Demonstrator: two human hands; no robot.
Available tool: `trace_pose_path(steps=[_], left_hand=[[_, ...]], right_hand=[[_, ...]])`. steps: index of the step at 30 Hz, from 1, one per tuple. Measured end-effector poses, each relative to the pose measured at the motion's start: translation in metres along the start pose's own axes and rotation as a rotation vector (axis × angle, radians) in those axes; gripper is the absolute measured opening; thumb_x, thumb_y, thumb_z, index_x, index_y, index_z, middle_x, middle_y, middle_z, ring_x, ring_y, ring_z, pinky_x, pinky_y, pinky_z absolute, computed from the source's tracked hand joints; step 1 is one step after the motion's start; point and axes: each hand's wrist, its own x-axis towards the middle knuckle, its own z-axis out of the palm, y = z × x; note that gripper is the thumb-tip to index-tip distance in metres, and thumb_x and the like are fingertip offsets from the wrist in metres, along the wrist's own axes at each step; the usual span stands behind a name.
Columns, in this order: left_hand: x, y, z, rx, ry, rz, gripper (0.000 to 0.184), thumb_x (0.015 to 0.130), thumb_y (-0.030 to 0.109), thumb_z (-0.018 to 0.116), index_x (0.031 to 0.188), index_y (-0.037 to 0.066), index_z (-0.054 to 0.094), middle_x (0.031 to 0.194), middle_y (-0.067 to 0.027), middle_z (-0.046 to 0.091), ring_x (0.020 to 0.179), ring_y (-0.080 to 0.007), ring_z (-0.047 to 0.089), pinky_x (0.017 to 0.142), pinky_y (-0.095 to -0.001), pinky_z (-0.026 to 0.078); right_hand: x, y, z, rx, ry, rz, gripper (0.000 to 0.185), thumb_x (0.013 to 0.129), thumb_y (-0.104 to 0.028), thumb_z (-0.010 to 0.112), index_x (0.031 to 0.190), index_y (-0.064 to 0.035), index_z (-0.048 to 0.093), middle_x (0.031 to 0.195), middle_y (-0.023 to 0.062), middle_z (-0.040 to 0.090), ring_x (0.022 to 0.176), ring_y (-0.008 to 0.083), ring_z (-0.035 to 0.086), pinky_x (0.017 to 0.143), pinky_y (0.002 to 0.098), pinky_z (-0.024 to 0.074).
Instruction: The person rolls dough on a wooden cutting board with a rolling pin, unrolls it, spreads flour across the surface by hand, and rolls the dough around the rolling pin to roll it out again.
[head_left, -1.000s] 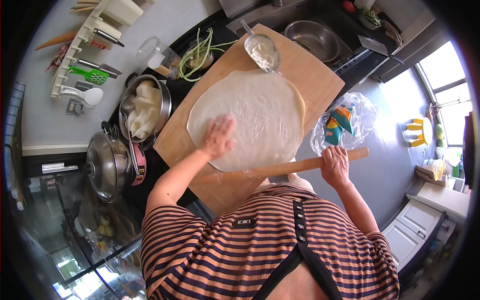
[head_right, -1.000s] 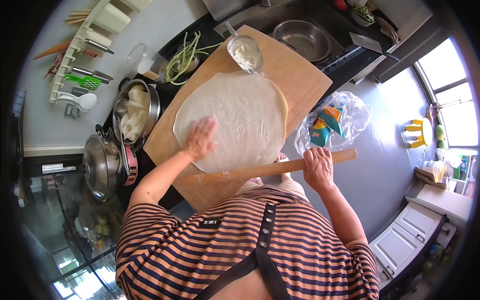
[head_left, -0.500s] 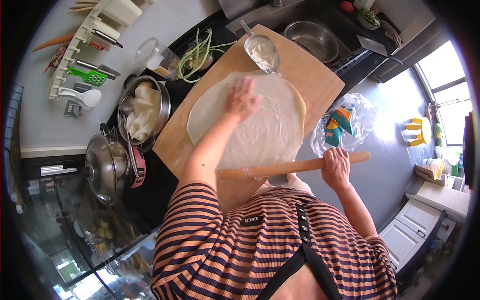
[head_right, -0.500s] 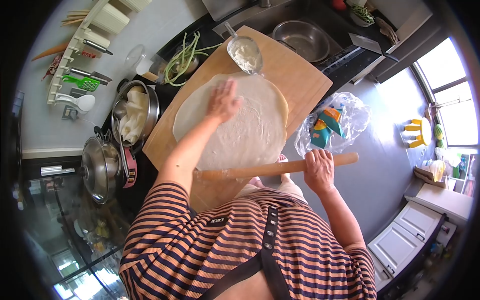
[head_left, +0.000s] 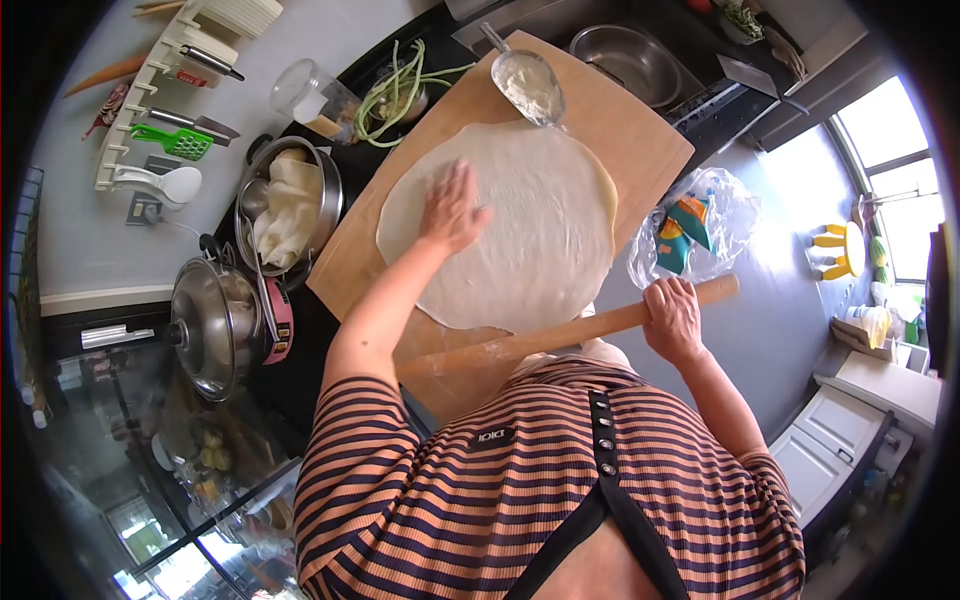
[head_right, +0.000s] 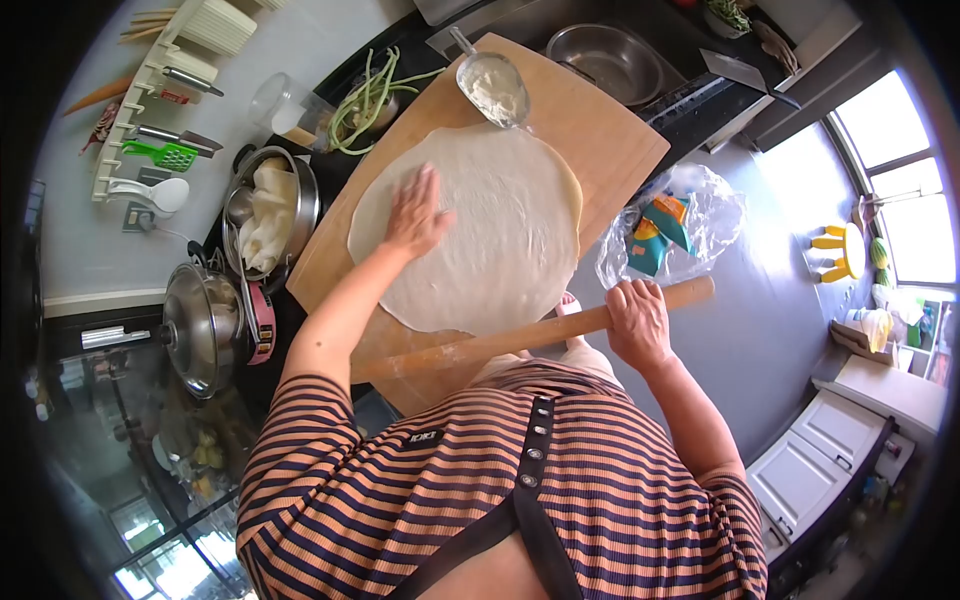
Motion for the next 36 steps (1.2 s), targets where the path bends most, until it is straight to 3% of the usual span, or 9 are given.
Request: trace_pose_path(steps=[6,9,14,17,20,25,29,32,36], left_hand=[[-0.021,0.084,0.021,-0.099,-0.02,0.529,0.071,0.086,0.049,0.046,0.142,0.009,0.03,0.15,-0.0089,0.026,0.14,-0.0252,0.019,0.113,-0.0515,0.01],[-0.059,0.046,0.01,-0.147,-0.071,0.7,0.074,0.083,0.046,0.055,0.144,0.012,0.029,0.15,-0.0078,0.027,0.14,-0.0238,0.021,0.112,-0.0518,0.012],[-0.059,-0.011,-0.037,0.119,-0.042,0.392,0.064,0.088,0.04,0.052,0.141,0.01,0.033,0.147,-0.0119,0.03,0.135,-0.0274,0.03,0.11,-0.0493,0.022],[-0.053,-0.011,-0.04,-0.211,-0.023,0.2,0.054,0.088,0.033,0.055,0.134,0.008,0.042,0.143,-0.0138,0.036,0.124,-0.0292,0.045,0.103,-0.043,0.035],[-0.067,0.009,-0.042,-0.378,0.003,0.24,0.047,0.083,0.026,0.062,0.124,0.005,0.048,0.131,-0.0129,0.048,0.11,-0.0306,0.054,0.093,-0.039,0.042],[-0.075,0.014,-0.032,-0.232,0.123,0.203,0.045,0.076,0.022,0.071,0.114,0.008,0.052,0.109,-0.0086,0.053,0.1,-0.028,0.055,0.085,-0.0392,0.045],[-0.056,0.009,-0.02,-0.182,0.131,0.207,0.046,0.072,0.021,0.074,0.112,0.01,0.054,0.106,-0.0078,0.053,0.1,-0.027,0.054,0.083,-0.0389,0.045],[-0.045,0.02,-0.018,-0.196,0.109,0.209,0.046,0.072,0.022,0.075,0.112,0.01,0.055,0.106,-0.0073,0.053,0.1,-0.0272,0.054,0.084,-0.0399,0.045],[-0.047,0.02,-0.018,-0.244,0.166,0.169,0.048,0.073,0.025,0.074,0.115,0.009,0.056,0.112,-0.0095,0.053,0.104,-0.0288,0.053,0.088,-0.041,0.044]], right_hand=[[0.001,-0.009,0.006,-0.002,-0.031,0.025,0.022,0.065,-0.006,0.062,0.077,-0.0069,0.044,0.073,0.0086,0.05,0.076,0.029,0.053,0.072,0.0395,0.0396],[0.006,-0.01,0.009,-0.001,-0.054,0.039,0.022,0.065,-0.006,0.063,0.078,-0.0068,0.045,0.074,0.0084,0.051,0.077,0.0289,0.053,0.073,0.0397,0.0397],[0.035,-0.013,0.026,0.029,0.013,0.013,0.02,0.066,-0.004,0.061,0.079,-0.006,0.046,0.073,0.0097,0.052,0.077,0.0303,0.054,0.072,0.0408,0.0397],[0.064,-0.015,0.037,0.012,0.008,0.033,0.018,0.067,-0.003,0.059,0.081,-0.0056,0.048,0.076,0.0101,0.054,0.082,0.0303,0.055,0.074,0.0408,0.0402],[0.09,-0.015,0.047,-0.041,-0.008,0.065,0.017,0.068,-0.002,0.057,0.083,-0.0054,0.05,0.078,0.0098,0.056,0.085,0.0297,0.056,0.076,0.0405,0.0409],[0.11,-0.016,0.058,-0.085,-0.053,0.061,0.02,0.068,-0.001,0.058,0.087,-0.0048,0.051,0.088,0.0106,0.057,0.092,0.0289,0.056,0.081,0.0406,0.0415],[0.096,-0.028,0.041,-0.082,0.24,0.012,0.028,0.068,0.0,0.057,0.095,-0.004,0.052,0.099,0.0129,0.055,0.097,0.0297,0.054,0.086,0.0427,0.0413],[0.064,-0.031,0.044,0.06,0.287,0.25,0.036,0.068,-0.004,0.06,0.103,-0.0027,0.051,0.097,0.0147,0.056,0.093,0.034,0.055,0.082,0.044,0.0442],[0.013,-0.036,0.064,0.591,-0.019,0.848,0.042,0.074,-0.018,0.069,0.107,0.0013,0.051,0.094,0.0149,0.059,0.085,0.031,0.059,0.076,0.0387,0.0493]])
